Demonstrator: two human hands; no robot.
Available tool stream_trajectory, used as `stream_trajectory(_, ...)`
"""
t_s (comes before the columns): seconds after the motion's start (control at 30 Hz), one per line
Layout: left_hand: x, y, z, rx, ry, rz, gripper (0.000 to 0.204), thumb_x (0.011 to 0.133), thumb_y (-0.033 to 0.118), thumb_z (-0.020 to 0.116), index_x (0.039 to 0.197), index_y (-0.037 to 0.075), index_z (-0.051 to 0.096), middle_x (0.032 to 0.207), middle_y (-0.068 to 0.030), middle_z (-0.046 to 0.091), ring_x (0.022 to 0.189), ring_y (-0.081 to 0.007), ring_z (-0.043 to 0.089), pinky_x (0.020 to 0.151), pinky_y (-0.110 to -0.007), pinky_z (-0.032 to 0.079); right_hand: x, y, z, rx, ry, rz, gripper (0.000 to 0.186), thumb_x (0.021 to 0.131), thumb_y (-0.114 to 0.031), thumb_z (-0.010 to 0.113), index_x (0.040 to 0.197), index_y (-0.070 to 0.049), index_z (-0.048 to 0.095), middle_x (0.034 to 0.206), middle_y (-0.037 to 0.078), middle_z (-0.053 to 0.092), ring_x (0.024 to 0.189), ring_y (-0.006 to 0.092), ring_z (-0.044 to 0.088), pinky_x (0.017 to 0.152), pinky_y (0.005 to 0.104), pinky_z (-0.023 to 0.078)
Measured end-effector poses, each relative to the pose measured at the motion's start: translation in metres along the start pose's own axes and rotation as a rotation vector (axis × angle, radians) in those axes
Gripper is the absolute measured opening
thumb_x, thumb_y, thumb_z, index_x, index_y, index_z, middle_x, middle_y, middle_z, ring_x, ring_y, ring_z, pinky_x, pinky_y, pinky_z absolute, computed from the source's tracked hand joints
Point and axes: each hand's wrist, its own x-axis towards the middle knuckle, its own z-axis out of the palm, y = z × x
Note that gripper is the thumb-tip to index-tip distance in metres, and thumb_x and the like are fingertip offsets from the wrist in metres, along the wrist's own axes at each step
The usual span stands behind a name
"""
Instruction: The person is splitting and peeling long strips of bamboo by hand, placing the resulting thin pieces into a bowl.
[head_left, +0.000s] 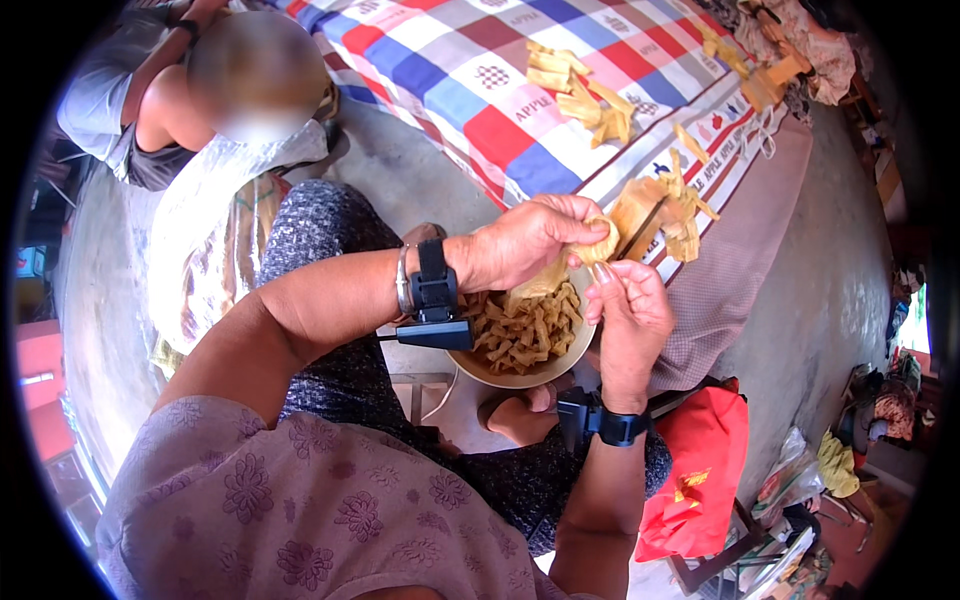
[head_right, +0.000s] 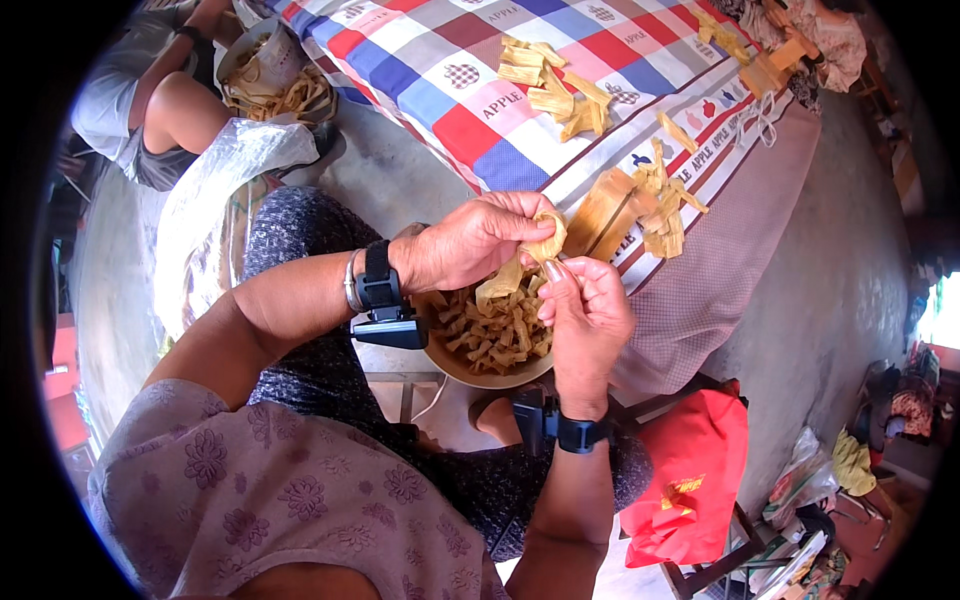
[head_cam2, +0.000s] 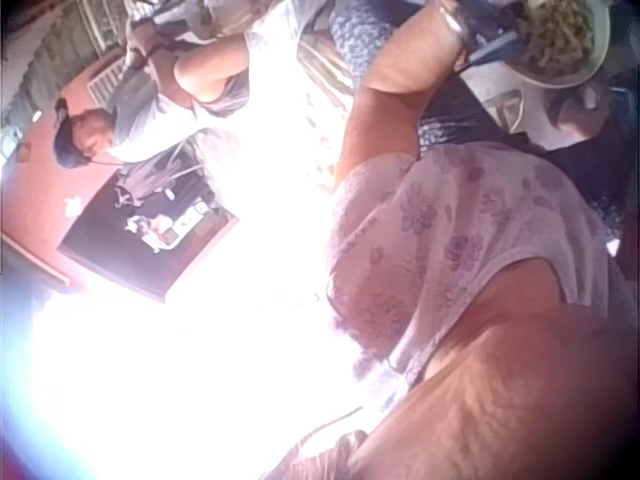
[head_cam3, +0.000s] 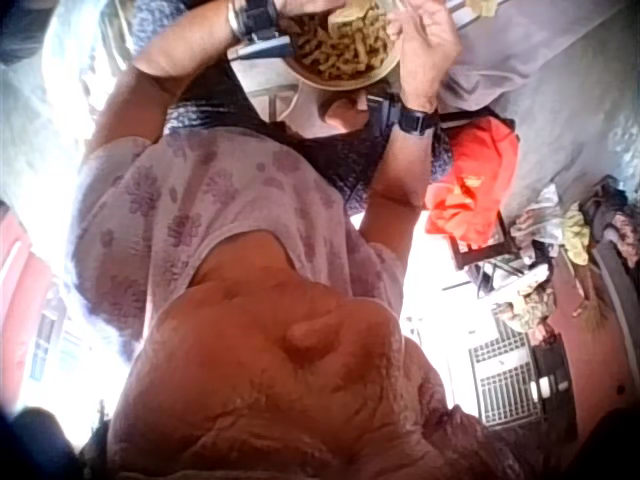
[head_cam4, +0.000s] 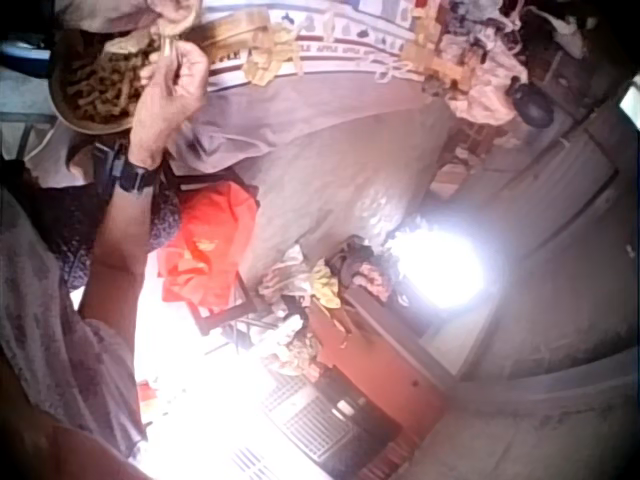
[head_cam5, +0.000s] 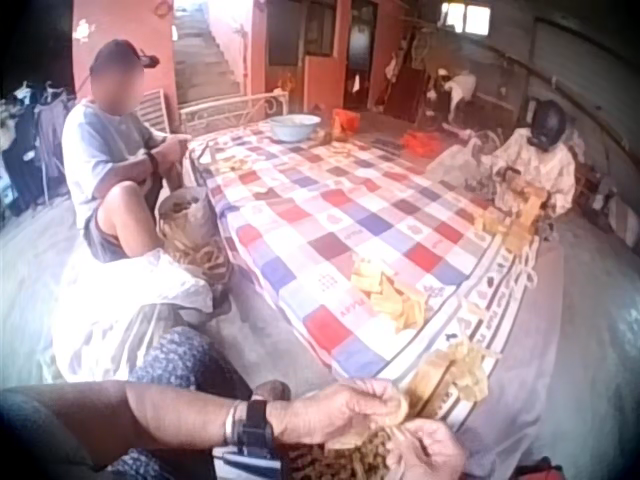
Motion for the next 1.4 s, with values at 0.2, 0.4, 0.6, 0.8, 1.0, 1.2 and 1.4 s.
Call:
stream_trajectory(0.2,-0.001,-0.009,-0.007,0.172,-0.045,-0.179,0.012,0.084,0.011,0.070,0.088,0.005,0.060,0.082,0.0003,0.061,0.077,-0.0098,0.055,0.072,-0.025,0.042,0.007,0.003,-0.011,-0.030,-0.063,0.081,0.013,0.091,0.006,0.058,0.103,0.003,0.061,0.086,0.005,0.067,0.068,0.0062,0.059,0.060,0.0191,0.046)
stream_trajectory(0.4,-0.005,-0.011,-0.004,0.359,0.123,-0.130,0.014,0.082,0.005,0.070,0.091,0.003,0.060,0.084,0.0003,0.061,0.076,-0.0083,0.056,0.065,-0.022,0.043,0.007,0.005,-0.011,-0.138,-0.168,-0.052,0.033,0.085,0.011,0.051,0.118,0.003,0.052,0.101,0.009,0.065,0.085,0.0108,0.061,0.074,0.0233,0.049)
stream_trajectory(0.6,-0.009,-0.009,0.003,0.388,0.103,-0.035,0.014,0.081,0.002,0.071,0.093,0.002,0.064,0.086,0.0001,0.064,0.077,-0.0081,0.058,0.068,-0.021,0.045,0.008,0.019,-0.008,-0.180,-0.071,-0.078,0.038,0.081,0.014,0.052,0.117,0.002,0.048,0.098,0.011,0.064,0.089,0.0119,0.061,0.077,0.0240,0.048)
stream_trajectory(0.8,-0.011,-0.006,0.004,0.142,-0.042,-0.129,0.014,0.081,0.001,0.070,0.095,0.001,0.067,0.091,-0.0027,0.067,0.083,-0.0091,0.059,0.074,-0.024,0.046,0.011,0.020,-0.014,-0.183,-0.033,-0.077,0.027,0.083,0.013,0.056,0.107,0.002,0.052,0.088,0.009,0.065,0.078,0.0107,0.062,0.069,0.0239,0.049)
stream_trajectory(1.0,-0.004,-0.012,-0.007,0.509,0.065,-0.093,0.017,0.081,0.006,0.071,0.094,-0.001,0.064,0.086,-0.0028,0.063,0.085,-0.0094,0.057,0.076,-0.025,0.045,0.008,0.018,-0.020,-0.709,-0.092,-0.230,0.012,0.082,0.002,0.065,0.088,0.001,0.055,0.068,0.016,0.059,0.059,0.0218,0.062,0.056,0.0337,0.048)
stream_trajectory(1.2,-0.006,-0.001,-0.006,0.598,0.026,-0.119,0.017,0.082,0.013,0.069,0.091,-0.001,0.062,0.082,-0.0019,0.061,0.078,-0.0084,0.056,0.069,-0.024,0.045,0.004,0.000,-0.013,-0.719,-0.238,-0.241,0.018,0.090,-0.008,0.063,0.077,0.001,0.053,0.065,0.014,0.057,0.054,0.0287,0.056,0.051,0.0372,0.043)
stream_trajectory(1.4,-0.012,0.014,-0.001,0.332,-0.006,-0.242,0.018,0.086,0.014,0.064,0.092,-0.003,0.064,0.083,-0.0044,0.065,0.074,-0.0078,0.059,0.063,-0.021,0.045,-0.001,-0.019,-0.022,-0.120,-0.039,0.110,0.027,0.096,-0.015,0.058,0.072,-0.004,0.055,0.060,-0.005,0.049,0.051,0.0010,0.041,0.045,0.0179,0.030)
